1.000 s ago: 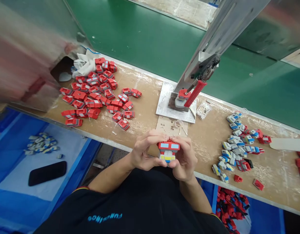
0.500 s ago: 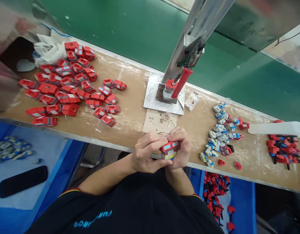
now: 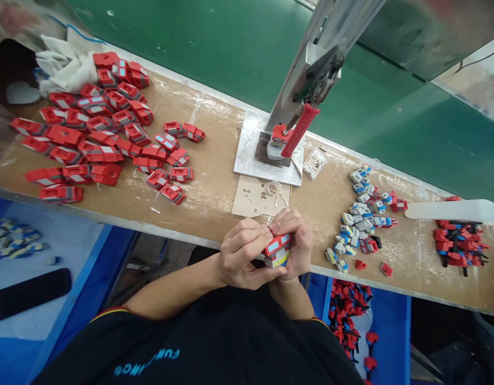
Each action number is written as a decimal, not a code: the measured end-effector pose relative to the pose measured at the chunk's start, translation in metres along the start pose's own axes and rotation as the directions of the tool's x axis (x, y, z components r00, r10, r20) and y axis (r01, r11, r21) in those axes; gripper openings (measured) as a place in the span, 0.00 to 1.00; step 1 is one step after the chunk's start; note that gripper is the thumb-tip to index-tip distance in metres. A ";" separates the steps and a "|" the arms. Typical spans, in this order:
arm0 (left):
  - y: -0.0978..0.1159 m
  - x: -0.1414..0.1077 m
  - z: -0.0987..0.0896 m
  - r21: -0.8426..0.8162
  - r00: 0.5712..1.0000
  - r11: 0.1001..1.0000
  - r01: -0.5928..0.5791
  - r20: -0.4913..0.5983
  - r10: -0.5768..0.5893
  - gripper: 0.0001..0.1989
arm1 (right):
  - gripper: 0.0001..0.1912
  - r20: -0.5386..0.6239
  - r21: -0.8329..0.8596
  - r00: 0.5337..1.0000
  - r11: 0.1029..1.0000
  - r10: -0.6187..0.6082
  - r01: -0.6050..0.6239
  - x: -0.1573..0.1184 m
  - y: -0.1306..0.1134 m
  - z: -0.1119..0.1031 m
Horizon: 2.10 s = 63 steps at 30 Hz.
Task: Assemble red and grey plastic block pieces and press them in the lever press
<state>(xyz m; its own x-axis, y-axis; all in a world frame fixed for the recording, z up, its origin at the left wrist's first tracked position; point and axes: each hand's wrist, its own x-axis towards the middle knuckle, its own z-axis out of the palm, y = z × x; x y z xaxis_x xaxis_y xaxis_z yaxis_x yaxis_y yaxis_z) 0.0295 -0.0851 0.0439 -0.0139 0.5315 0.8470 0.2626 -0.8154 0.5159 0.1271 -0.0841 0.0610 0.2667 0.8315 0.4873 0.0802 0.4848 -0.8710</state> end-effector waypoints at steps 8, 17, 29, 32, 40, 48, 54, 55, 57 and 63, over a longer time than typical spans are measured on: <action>0.000 -0.002 0.001 -0.026 1.000 1.000 0.005 -0.008 -0.005 0.19 | 0.21 -0.015 0.047 0.999 0.998 0.043 -0.042 0.000 -0.001 -0.001; 0.001 -0.001 0.001 -0.030 1.000 0.999 0.016 -0.005 -0.016 0.18 | 0.22 -0.005 -0.059 1.000 0.998 0.000 0.000 -0.003 0.002 -0.002; 0.001 0.000 0.000 -0.004 1.000 1.000 0.010 0.001 -0.010 0.18 | 0.22 -0.004 0.011 0.999 0.999 0.038 -0.038 -0.005 0.005 -0.003; 0.001 0.001 0.000 0.004 1.000 1.000 0.014 -0.003 -0.014 0.18 | 0.22 -0.007 -0.044 1.000 0.999 0.022 -0.022 -0.005 0.005 -0.003; 0.002 0.000 0.000 0.014 1.000 1.000 0.025 -0.002 -0.025 0.18 | 0.22 0.005 0.153 1.000 0.988 0.028 -0.028 -0.002 0.000 0.000; 0.001 0.001 0.001 0.009 1.000 1.000 0.025 -0.010 -0.025 0.17 | 0.23 -0.034 -0.026 0.999 0.999 0.019 -0.020 -0.004 0.003 0.000; 0.001 -0.003 0.002 -0.015 1.000 1.000 0.025 -0.010 -0.026 0.19 | 0.23 -0.028 0.128 0.999 0.991 0.038 -0.034 -0.002 0.002 0.000; 0.001 -0.003 0.002 -0.013 1.000 1.000 0.023 -0.009 -0.023 0.19 | 0.23 -0.027 0.122 0.998 0.991 0.051 -0.048 -0.003 0.001 0.000; 0.001 -0.004 0.001 -0.010 1.000 1.000 0.017 -0.003 -0.017 0.19 | 0.24 -0.032 0.105 0.997 0.992 0.073 -0.069 -0.003 0.001 -0.001; 0.001 -0.004 0.002 -0.011 1.000 1.000 0.021 -0.022 -0.021 0.18 | 0.24 -0.055 0.068 0.995 0.994 0.084 -0.080 -0.004 0.001 -0.001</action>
<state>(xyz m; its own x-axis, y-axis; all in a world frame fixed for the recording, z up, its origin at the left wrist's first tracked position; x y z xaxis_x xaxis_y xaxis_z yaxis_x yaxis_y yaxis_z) 0.0319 -0.0874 0.0407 -0.0407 0.5436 0.8384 0.2520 -0.8064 0.5351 0.1275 -0.0872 0.0588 0.3249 0.8531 0.4083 -0.0067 0.4337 -0.9010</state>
